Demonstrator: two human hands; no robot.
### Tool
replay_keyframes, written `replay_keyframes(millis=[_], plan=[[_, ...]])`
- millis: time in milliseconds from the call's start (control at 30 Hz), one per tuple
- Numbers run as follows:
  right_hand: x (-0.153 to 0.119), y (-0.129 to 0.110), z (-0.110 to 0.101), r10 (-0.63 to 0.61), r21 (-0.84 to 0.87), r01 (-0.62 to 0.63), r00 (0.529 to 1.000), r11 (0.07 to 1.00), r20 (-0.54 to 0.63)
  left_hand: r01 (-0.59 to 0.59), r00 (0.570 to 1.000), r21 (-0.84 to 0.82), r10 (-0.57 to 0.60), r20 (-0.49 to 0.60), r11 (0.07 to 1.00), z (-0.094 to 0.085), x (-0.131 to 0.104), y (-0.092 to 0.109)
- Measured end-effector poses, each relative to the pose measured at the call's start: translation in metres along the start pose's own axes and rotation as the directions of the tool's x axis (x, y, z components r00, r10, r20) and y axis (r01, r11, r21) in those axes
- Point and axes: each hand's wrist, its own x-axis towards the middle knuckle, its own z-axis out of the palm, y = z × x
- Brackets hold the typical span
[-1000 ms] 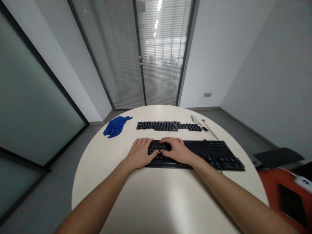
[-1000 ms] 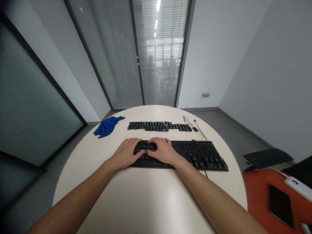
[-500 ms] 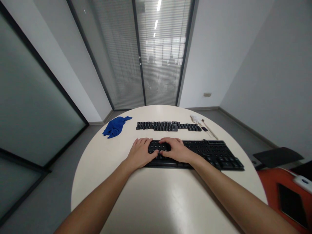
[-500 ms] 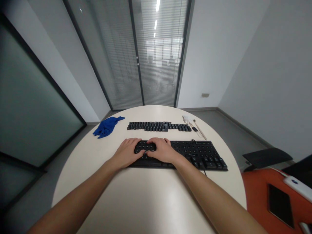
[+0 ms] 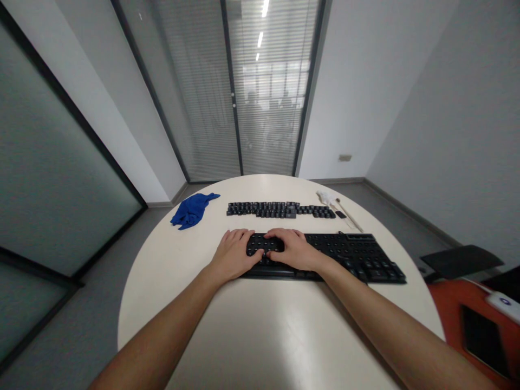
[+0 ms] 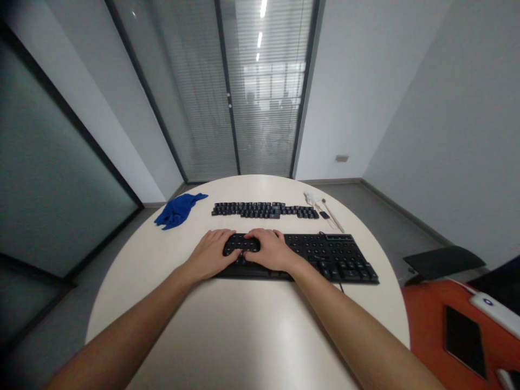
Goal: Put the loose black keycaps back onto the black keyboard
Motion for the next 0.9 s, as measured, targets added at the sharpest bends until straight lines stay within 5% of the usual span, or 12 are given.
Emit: replay_keyframes(millis=[567,900], plan=[[0.0068,-0.0014,0.0043,0.112,-0.096,-0.105,0.992,0.990,0.064,0.012,1.000,-0.002,-0.012,0.015,1.000,0.0016,0.0011,0.0005],[0.0004,-0.0068,0.0034,0.049,-0.169,-0.042,0.998,0.985,0.035,-0.015,1.000,0.028,0.015,-0.019,1.000,0.0035,-0.0030,0.0019]])
